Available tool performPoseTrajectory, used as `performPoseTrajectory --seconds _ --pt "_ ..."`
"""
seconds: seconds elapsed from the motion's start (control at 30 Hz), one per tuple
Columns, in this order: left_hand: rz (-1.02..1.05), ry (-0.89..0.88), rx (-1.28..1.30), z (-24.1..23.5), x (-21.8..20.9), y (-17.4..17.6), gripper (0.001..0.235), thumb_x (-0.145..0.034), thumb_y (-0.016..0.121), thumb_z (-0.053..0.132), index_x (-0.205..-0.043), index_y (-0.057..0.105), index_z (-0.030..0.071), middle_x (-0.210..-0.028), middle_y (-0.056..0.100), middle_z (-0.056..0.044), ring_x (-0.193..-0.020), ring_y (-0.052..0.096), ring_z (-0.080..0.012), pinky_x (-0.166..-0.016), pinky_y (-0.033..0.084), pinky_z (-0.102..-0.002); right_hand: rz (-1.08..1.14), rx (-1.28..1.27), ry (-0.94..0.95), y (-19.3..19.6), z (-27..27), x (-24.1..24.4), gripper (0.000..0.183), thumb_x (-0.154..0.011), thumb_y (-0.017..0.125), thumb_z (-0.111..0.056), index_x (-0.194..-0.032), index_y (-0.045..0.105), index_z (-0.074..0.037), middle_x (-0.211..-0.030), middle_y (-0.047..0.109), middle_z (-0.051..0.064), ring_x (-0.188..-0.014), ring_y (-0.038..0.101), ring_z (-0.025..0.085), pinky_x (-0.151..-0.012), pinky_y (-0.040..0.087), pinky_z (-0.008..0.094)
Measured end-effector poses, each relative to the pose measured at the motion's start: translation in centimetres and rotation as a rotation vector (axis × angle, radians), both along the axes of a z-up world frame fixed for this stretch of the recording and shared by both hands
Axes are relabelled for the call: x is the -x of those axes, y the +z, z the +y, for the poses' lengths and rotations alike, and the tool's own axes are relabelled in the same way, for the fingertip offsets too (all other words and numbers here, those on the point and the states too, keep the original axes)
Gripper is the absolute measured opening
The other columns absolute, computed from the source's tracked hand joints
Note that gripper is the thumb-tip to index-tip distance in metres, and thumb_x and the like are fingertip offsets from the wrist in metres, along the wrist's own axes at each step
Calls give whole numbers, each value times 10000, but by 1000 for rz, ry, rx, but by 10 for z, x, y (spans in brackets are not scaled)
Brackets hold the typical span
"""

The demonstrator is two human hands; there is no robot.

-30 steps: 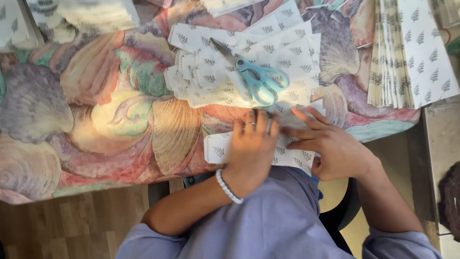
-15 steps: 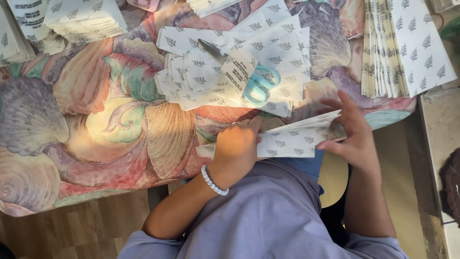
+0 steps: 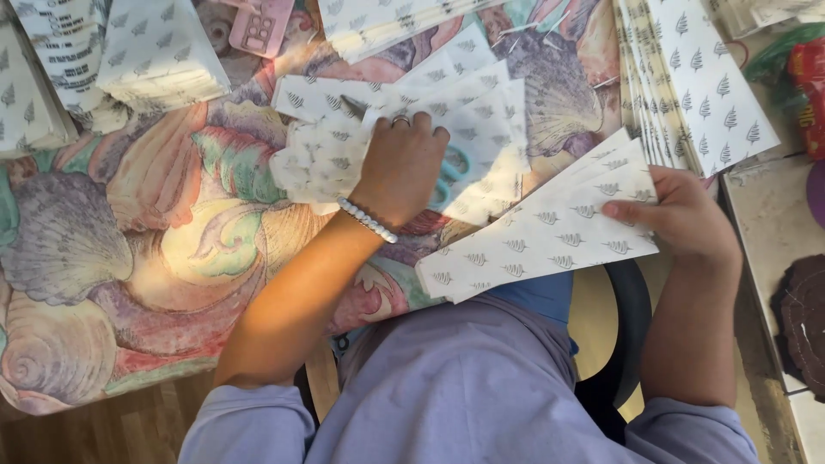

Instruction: The person is folding and cutting stacks of printed paper sheets into smaller sections using scissors.

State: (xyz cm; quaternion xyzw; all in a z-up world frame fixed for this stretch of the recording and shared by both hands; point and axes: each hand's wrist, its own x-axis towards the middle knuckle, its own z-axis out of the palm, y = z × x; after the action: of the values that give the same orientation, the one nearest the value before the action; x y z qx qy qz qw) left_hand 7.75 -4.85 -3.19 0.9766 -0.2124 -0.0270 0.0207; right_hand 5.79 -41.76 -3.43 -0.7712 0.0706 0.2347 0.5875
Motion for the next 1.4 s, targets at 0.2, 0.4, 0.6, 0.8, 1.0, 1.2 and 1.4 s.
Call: performPoseTrajectory --seconds 0.2,0.4,0.6,0.8,1.0,1.2,1.4 --pt "129 16 -166 17 -12 1 582 -739 814 318 -1268 611 184 -1181 599 -108 -1036 633 -332 -767 545 -535 88 -76 94 -6 34 -13 343 -796 765 -28 -1127 715 50 -1142 762 190 -922 733 276 -727 617 390" --pt "126 29 -168 58 -16 -3 291 -859 599 76 -1143 659 107 -1108 607 -161 -894 662 -376 -638 595 -500 11 -33 129 7 60 -23 308 -794 784 -81 -1091 746 -6 -1202 744 111 -1021 720 246 -759 635 374" --pt "105 5 -222 75 12 5 281 -893 581 40 -1164 606 108 -1136 581 -155 -866 654 -333 -532 582 -431 1 -87 134 13 66 -28 317 -806 765 -49 -1115 730 13 -1251 722 116 -986 740 291 -716 645 381" --pt "-45 -169 -249 87 5 -6 190 -848 630 17 -942 669 178 -1075 589 -83 -927 618 -285 -493 562 -395 29 -102 189 8 69 -28 337 -827 747 -52 -1154 716 23 -1170 752 162 -953 749 306 -697 649 409" --pt "-92 -315 -209 83 -10 14 172 -864 709 75 -1012 621 82 -1026 577 -105 -788 662 -269 -579 576 -397 -76 -206 207 10 83 -17 297 -797 778 3 -1083 720 53 -955 760 174 -753 746 271 -603 623 370" --pt "-15 -229 103 77 -15 46 332 -953 706 127 -1180 565 -70 -1099 592 -230 -817 734 -408 -729 611 -532 -189 -263 173 4 110 -19 296 -798 788 57 -1077 707 111 -837 748 207 -647 732 269 -593 598 366" --pt "188 -63 462 96 0 80 301 -1042 582 116 -1237 420 -47 -1037 684 -298 -954 713 -489 -883 516 -603 -248 -266 165 -1 136 -37 315 -829 790 31 -1122 698 104 -924 753 171 -751 718 219 -702 587 333"
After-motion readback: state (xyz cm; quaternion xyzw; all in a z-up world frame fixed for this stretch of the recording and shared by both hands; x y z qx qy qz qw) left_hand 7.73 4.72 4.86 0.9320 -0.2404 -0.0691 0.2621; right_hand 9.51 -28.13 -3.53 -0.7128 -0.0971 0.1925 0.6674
